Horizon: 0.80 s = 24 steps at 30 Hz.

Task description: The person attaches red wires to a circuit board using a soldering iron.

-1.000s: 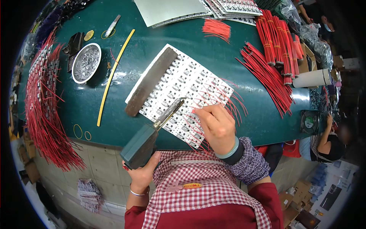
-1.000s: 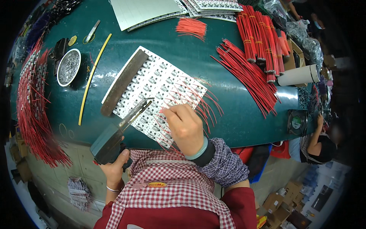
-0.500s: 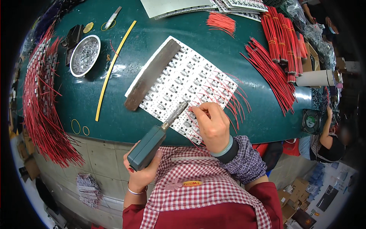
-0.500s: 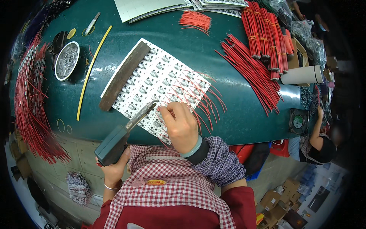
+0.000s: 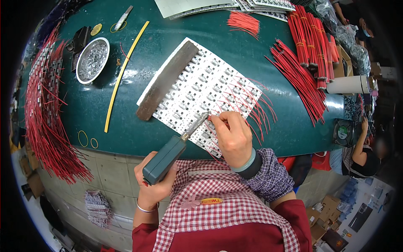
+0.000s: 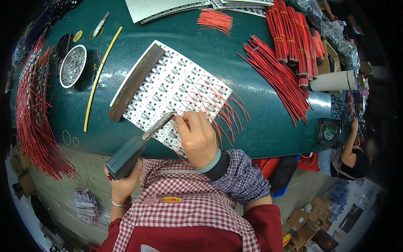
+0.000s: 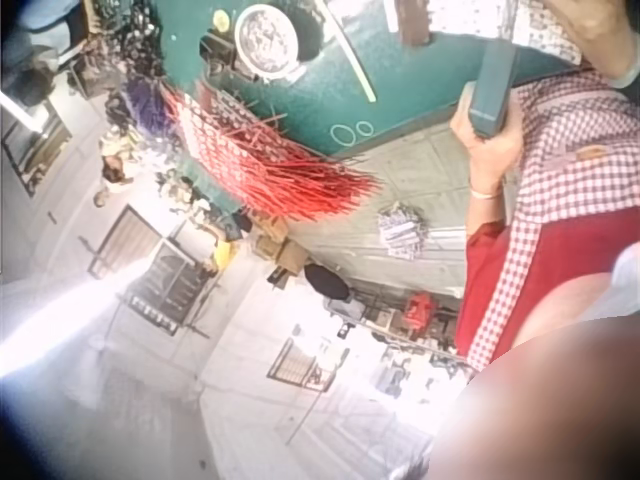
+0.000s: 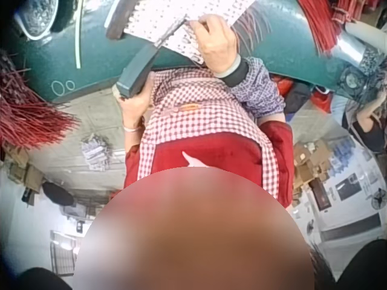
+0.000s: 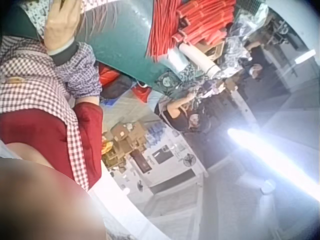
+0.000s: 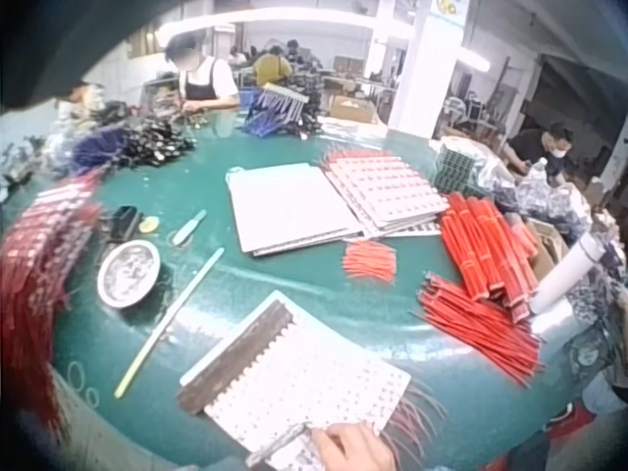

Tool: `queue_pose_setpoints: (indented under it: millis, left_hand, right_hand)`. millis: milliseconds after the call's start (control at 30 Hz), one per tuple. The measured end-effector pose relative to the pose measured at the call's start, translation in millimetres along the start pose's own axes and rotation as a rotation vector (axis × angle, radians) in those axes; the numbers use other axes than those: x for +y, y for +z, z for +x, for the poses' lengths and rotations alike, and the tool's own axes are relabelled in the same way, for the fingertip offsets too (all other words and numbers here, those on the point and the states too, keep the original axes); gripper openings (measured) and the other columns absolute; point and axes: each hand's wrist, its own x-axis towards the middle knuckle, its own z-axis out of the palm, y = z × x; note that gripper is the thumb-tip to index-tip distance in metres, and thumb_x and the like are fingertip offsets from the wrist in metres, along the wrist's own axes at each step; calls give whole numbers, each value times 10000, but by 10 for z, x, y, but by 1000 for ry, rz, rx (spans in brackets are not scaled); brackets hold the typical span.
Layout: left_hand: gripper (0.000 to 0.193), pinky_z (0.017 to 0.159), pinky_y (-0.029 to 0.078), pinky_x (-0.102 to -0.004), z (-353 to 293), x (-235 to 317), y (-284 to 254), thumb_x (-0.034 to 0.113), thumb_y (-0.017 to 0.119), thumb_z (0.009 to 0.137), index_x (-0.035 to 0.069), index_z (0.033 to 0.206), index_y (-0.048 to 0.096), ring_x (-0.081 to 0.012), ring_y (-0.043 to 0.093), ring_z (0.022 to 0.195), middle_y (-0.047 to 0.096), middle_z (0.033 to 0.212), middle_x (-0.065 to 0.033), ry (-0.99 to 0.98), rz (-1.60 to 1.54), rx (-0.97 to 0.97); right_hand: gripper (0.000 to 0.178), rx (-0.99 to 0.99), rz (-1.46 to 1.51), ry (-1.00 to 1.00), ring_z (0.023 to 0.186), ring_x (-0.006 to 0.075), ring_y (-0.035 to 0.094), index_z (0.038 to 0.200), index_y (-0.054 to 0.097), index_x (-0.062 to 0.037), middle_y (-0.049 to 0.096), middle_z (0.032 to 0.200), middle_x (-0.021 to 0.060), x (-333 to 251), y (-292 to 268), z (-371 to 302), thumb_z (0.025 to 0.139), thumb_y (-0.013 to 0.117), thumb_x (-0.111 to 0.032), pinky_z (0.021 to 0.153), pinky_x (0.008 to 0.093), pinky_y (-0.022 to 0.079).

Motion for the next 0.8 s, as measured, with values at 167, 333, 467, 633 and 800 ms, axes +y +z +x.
queue_pose_setpoints:
  millis: [167, 333, 467, 633, 800]
  left_hand:
    - [169, 571, 509, -288, -70, -86, -12, -31, 721, 701, -48, 866, 692, -218, 649, 607, 665, 810, -136, 67, 48, 67]
    - [206, 612, 528, -282, -146, -107, -13, -30, 729, 700, -64, 901, 696, -225, 670, 637, 683, 850, -143, 24, 3, 111]
    - [188, 618, 526, -282, -99, -14, 21, -56, 722, 709, -62, 895, 693, -217, 668, 661, 681, 850, -142, -22, -74, 80]
    - [143, 574, 499, -281, -51, -31, 34, -70, 715, 703, -45, 838, 673, -208, 639, 633, 660, 809, -124, 75, 33, 27]
    - [122, 559, 482, -284, -44, -17, 28, -53, 721, 700, -38, 802, 656, -208, 618, 605, 640, 777, -106, 82, 97, 14]
  right_hand:
    - [288, -13, 3, 4, 752, 255, 607, 970, 683, 32, 586, 876, 120, -12, -6, 14, 686, 676, 80, 617, 336, 512]
    - [239, -25, 7, -8, 784, 265, 573, 975, 656, 45, 553, 878, 115, -4, -6, -4, 737, 665, 31, 644, 352, 499]
    - [239, -21, 5, -14, 785, 267, 573, 978, 647, 45, 552, 882, 117, 8, 18, -14, 740, 666, 31, 643, 352, 497]
    - [237, -14, 3, -17, 786, 267, 573, 978, 644, 48, 552, 884, 118, -2, 8, -11, 743, 665, 31, 643, 354, 496]
    - [242, -13, -15, -25, 784, 264, 570, 983, 643, 49, 551, 883, 115, 4, 13, -8, 744, 668, 26, 642, 351, 493]
